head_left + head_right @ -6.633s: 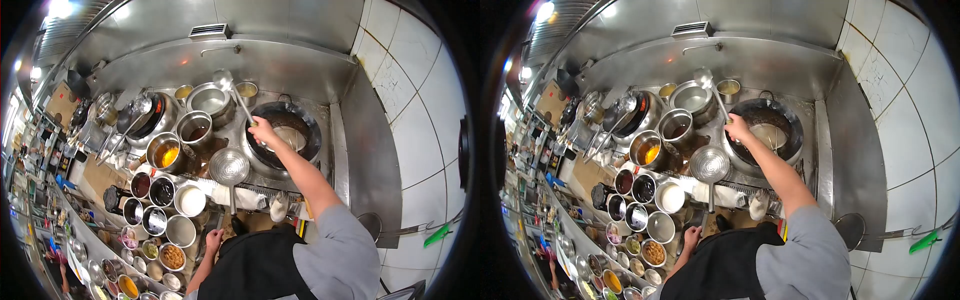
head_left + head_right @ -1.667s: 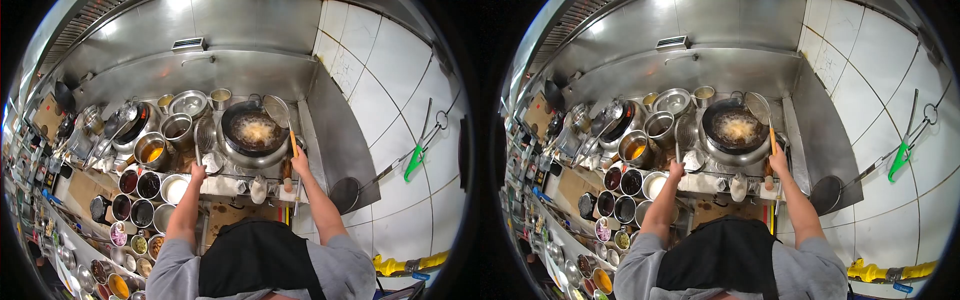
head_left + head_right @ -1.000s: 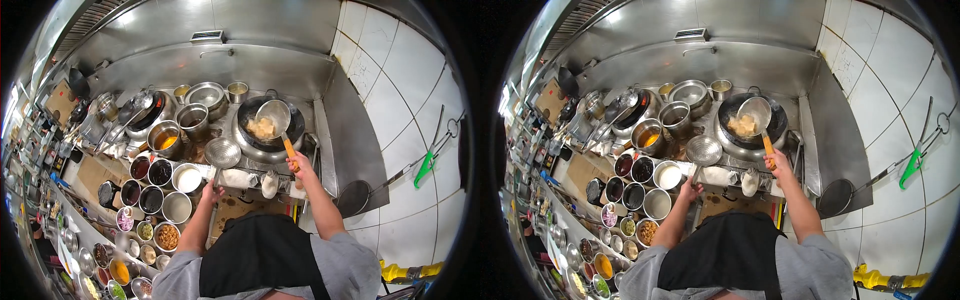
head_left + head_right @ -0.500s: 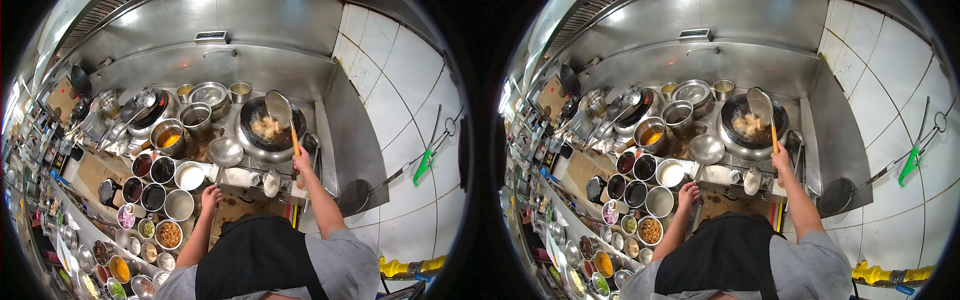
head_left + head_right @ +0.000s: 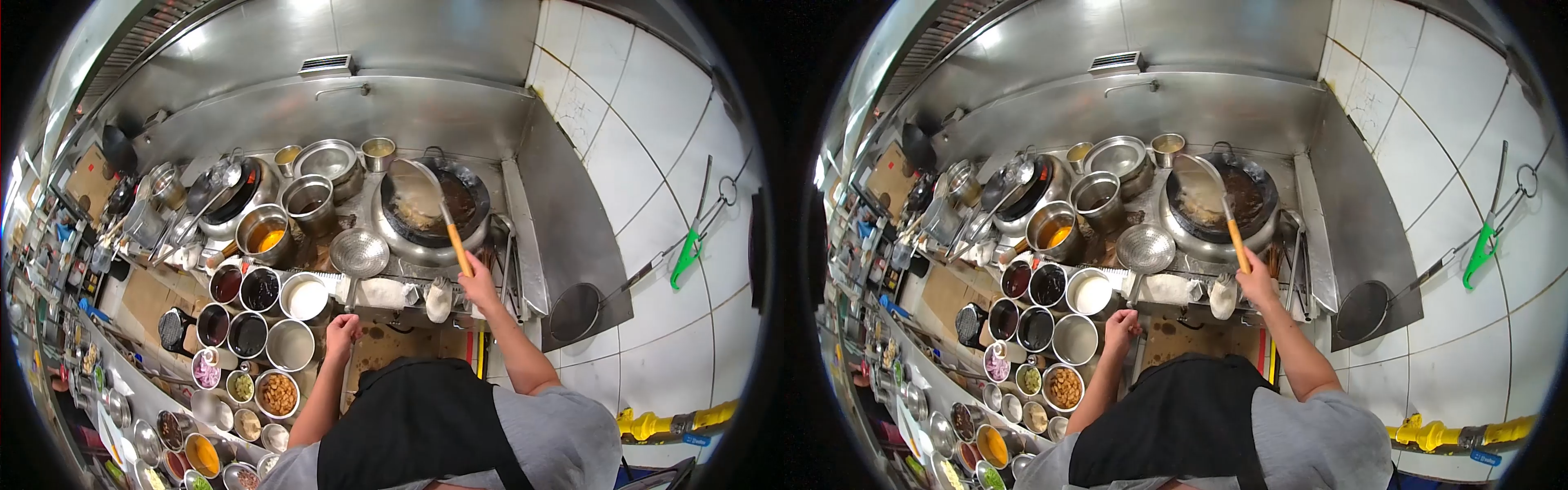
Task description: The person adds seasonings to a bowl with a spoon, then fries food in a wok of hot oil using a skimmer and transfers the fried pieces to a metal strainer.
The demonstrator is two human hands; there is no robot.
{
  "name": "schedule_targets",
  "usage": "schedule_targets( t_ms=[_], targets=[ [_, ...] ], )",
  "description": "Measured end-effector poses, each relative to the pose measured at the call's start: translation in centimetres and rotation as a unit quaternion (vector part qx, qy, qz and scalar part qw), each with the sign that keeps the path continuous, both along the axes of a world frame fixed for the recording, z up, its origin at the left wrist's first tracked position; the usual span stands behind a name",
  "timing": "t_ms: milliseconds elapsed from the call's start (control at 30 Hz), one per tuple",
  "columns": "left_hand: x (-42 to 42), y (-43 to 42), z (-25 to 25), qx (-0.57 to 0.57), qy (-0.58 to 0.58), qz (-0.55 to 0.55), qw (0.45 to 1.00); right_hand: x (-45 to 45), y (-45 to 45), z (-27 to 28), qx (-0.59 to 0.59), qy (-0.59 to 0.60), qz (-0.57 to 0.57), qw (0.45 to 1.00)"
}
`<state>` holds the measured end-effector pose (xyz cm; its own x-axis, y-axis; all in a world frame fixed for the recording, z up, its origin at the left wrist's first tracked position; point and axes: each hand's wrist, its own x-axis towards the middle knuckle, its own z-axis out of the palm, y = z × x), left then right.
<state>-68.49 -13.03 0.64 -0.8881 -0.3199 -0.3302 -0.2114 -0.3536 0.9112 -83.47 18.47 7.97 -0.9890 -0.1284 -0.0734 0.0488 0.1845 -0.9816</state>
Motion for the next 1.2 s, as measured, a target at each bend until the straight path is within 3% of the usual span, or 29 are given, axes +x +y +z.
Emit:
schedule_targets(
  t_ms=[67, 100, 200, 333, 400, 533, 733, 867, 900, 933, 967, 1000, 1067, 1200],
  targets=[
    [-0.1, 0.2, 0.0, 0.036, -0.012, 0.011, 0.999, 0.8, -0.6, 1.2, -0.064, -0.094, 0.009, 0.993],
    [-0.2, 0.3, -0.3, 0.034, -0.013, 0.003, 0.999, 0.7, -0.9, 0.6, -0.069, -0.077, 0.012, 0.995],
    [-0.6, 0.4, -0.8, 0.063, -0.012, -0.021, 0.998, -0.4, -1.1, -1.2, 0.098, 0.045, -0.009, 0.994],
    [-0.6, 0.9, -0.6, 0.064, -0.008, -0.022, 0.998, -0.3, 0.1, -0.1, 0.150, 0.026, -0.024, 0.988],
    [-0.4, 0.9, -0.8, 0.074, -0.006, -0.019, 0.997, -1.0, 1.2, 0.2, 0.209, 0.095, -0.056, 0.972],
    [0.2, 0.7, -1.5, 0.081, -0.019, -0.016, 0.996, -3.5, 3.0, 0.7, 0.166, 0.110, -0.090, 0.976],
    [0.4, 1.0, -1.4, 0.082, -0.030, -0.015, 0.996, -9.0, 5.1, 0.2, 0.224, 0.115, -0.120, 0.960],
    [0.4, 1.6, -1.3, 0.090, -0.034, -0.005, 0.995, -12.9, 5.8, -4.3, 0.223, 0.160, -0.151, 0.950],
    [0.5, 1.7, -1.3, 0.089, -0.035, -0.002, 0.995, -12.7, 5.5, -3.5, 0.071, 0.029, -0.124, 0.989],
    [0.5, 1.8, -1.3, 0.088, -0.039, -0.007, 0.995, -12.5, 4.9, -2.7, -0.084, -0.104, -0.091, 0.987],
    [0.4, 1.8, -1.2, 0.087, -0.041, -0.013, 0.995, -13.0, 4.1, -3.7, -0.154, -0.142, -0.108, 0.972],
    [0.4, 1.9, -1.2, 0.085, -0.042, -0.013, 0.995, -12.9, 3.6, -3.8, -0.155, -0.143, -0.107, 0.972],
    [0.3, 2.0, -1.2, 0.087, -0.040, -0.014, 0.995, -12.6, 2.8, -4.2, -0.296, -0.218, -0.074, 0.927],
    [0.0, 1.6, -1.9, 0.068, -0.030, -0.017, 0.997, -11.6, 2.4, -4.3, -0.376, -0.273, -0.037, 0.885]
  ],
)
